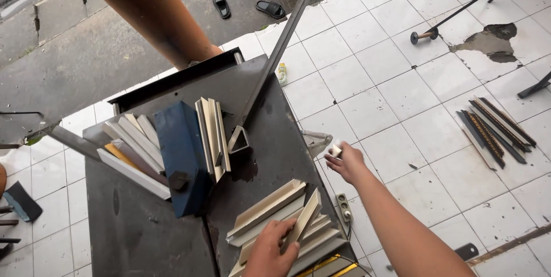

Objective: Sorting, aligning, and measuring wooden frame moldings on a miter cutting station.

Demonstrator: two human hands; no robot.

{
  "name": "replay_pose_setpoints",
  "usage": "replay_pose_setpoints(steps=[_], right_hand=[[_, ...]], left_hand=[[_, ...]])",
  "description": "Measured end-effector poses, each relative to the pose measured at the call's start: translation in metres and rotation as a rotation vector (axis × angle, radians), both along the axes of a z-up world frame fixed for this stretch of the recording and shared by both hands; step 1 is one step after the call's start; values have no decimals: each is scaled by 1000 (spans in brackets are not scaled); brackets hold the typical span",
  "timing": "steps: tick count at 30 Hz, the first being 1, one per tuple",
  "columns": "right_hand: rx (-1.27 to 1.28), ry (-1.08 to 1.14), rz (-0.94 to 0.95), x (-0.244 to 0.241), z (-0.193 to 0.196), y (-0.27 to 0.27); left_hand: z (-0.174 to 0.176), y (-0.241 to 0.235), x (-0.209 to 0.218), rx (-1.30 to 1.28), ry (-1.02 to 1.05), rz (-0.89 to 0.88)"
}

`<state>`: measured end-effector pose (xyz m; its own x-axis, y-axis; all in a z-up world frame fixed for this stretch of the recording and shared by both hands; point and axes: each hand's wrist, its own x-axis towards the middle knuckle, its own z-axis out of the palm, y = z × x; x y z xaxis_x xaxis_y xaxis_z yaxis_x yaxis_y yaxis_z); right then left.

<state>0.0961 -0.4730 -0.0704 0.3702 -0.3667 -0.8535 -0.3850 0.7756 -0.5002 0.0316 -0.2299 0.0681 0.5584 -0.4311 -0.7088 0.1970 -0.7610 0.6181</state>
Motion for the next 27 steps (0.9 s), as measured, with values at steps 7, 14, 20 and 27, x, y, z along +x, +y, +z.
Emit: replay_pose_setpoints(steps=[7, 14, 20, 27], right_hand=[[54, 148, -34, 36, -30, 9], [-49, -67, -23, 3, -9, 14], [-206, -134, 401, -29, 103, 56], [-306, -128, 1317, -62, 204, 127]], left_hand=[[-54, 38, -16, 25, -171, 86], [-50, 45, -9, 114, -141, 50], [-2, 36, -2, 129, -368, 6], [7, 82, -7, 41, -840, -153]])
